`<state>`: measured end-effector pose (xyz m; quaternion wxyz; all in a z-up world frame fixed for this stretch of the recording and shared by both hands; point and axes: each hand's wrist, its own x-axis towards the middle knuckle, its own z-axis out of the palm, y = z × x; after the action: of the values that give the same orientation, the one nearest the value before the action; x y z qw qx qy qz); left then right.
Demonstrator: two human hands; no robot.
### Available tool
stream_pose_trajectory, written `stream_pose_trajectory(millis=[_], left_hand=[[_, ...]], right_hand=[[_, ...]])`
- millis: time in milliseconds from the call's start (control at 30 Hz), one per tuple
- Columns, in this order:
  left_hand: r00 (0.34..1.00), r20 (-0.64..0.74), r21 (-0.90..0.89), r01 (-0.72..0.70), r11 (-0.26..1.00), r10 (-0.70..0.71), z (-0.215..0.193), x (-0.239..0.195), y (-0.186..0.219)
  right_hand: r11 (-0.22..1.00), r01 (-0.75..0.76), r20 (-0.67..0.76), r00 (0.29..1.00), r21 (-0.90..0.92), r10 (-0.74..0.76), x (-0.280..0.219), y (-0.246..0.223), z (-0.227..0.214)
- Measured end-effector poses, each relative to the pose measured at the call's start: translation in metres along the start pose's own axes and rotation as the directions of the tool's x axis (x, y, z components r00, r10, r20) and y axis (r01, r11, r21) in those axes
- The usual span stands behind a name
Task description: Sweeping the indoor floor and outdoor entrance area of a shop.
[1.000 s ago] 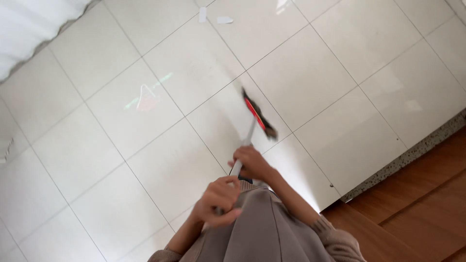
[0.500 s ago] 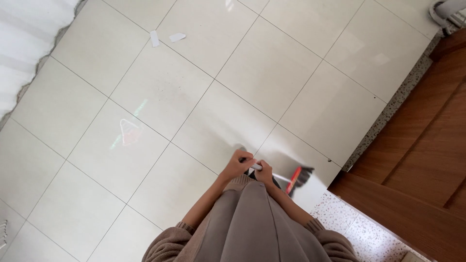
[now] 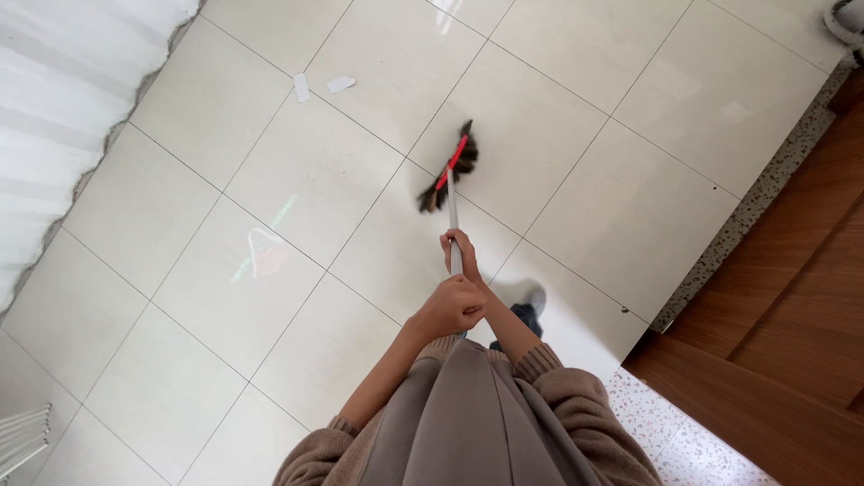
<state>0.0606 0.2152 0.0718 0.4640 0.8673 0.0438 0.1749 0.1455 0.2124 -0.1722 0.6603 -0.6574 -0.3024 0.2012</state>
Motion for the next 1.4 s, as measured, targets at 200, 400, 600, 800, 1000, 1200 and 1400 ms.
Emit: stream_pose_trajectory(millis=[200,400,600,800,1000,1200,1400], left_hand=[[0.981,-0.058,-0.304,-0.195,0.932,0.186,-0.043,0.054,0.103],[0.935,-0.152,-0.747,-0.321,0.581,0.321,-0.022,0.063,0.128],[0.963,-0.24,-0.749,-0.104,0.654,-0.121,0.119,0.137,-0.012],[0.936,-0.068,-0.707,0.199,0.679,-0.345,0.276,0.167,-0.054],[0.96,-0.112,-0.508,0.167,0.845,-0.257,0.236,0.186,-0.001],[0.966,-0.155,-0.344,0.145,0.928,-0.208,0.201,0.165,0.082],[0.993,-0.119,0.072,0.029,0.997,-0.02,0.19,0.172,0.071]], right_hand=[[0.816,0.482,0.25,0.873,-0.319,-0.418,0.034,-0.121,-0.085],[0.767,0.562,0.343,0.818,-0.311,-0.461,0.007,-0.225,-0.19],[0.846,0.028,0.185,0.979,-0.532,0.084,-0.022,-0.056,-0.303],[0.507,-0.402,-0.093,0.843,-0.762,0.529,-0.05,0.097,-0.394],[0.875,-0.298,-0.273,0.941,-0.38,0.202,-0.021,0.017,-0.357],[0.979,-0.016,-0.055,0.998,-0.204,0.005,0.003,-0.044,-0.32],[0.998,-0.066,0.074,0.995,-0.023,0.068,0.034,0.01,-0.262]])
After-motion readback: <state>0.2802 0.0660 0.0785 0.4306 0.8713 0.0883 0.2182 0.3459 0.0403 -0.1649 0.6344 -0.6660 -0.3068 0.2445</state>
